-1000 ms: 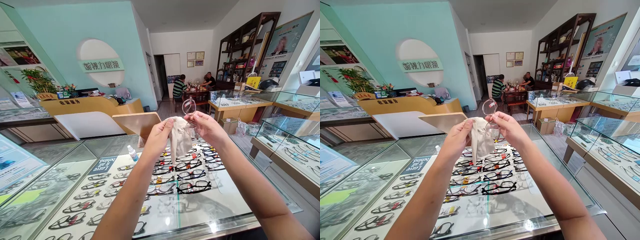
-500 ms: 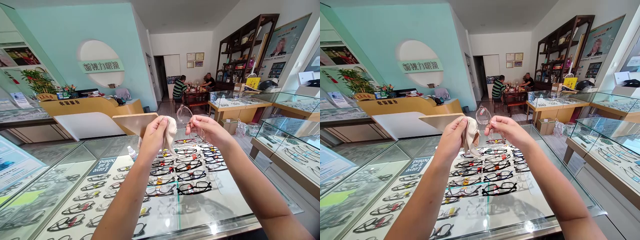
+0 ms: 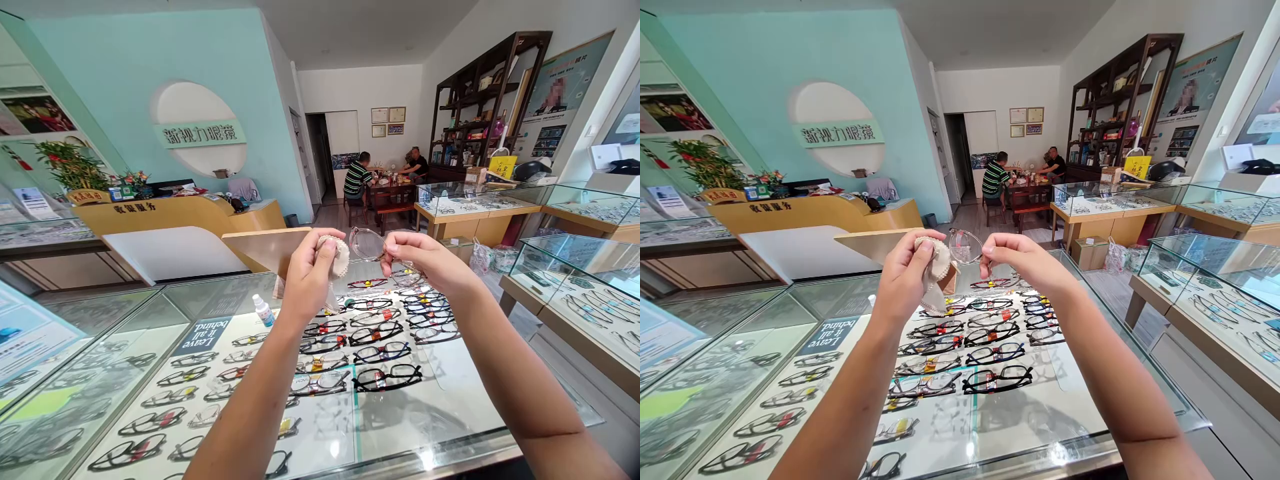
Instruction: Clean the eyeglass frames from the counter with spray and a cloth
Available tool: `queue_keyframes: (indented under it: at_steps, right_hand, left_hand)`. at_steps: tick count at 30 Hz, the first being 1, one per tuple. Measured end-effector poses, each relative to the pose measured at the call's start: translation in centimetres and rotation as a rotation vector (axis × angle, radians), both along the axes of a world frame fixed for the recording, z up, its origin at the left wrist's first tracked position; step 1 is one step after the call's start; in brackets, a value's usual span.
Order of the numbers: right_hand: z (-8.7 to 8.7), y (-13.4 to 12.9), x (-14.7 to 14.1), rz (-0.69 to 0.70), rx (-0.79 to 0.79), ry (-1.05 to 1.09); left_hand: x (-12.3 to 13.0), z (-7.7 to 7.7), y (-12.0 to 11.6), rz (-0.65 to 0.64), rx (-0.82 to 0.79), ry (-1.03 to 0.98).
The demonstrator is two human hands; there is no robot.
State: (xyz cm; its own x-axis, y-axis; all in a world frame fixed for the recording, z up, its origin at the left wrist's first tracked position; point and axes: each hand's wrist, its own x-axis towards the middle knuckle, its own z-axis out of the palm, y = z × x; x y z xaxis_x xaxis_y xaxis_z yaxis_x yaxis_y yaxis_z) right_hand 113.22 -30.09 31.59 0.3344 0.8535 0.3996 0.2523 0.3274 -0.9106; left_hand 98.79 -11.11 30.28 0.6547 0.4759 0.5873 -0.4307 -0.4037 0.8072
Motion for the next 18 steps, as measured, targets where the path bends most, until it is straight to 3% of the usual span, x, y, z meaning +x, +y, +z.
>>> queue_keyframes:
  at_steps: [3, 11, 14, 18]
  right_hand:
    - [-0.1, 0.2, -0.6, 0.008, 0.042, 0.044]
    - [-1.5, 2.6, -2.3, -0.077, 0.035, -0.018]
    - [-2.3, 3.6, -3.0, -0.278, 0.001, -0.235]
    - [-3.3, 4.7, -4.6, -0.672, -0.136, -0.852]
  left_hand:
    - [0.4, -0.2, -0.1, 0.008, -0.166, 0.004]
    - [2.1, -0.7, -1.4, -0.209, -0.667, -0.037]
    - [2.2, -0.7, -2.1, -0.254, -0.737, -0.099]
    - [2.3, -0.3, -2.4, -0.306, -0.859, -0.131]
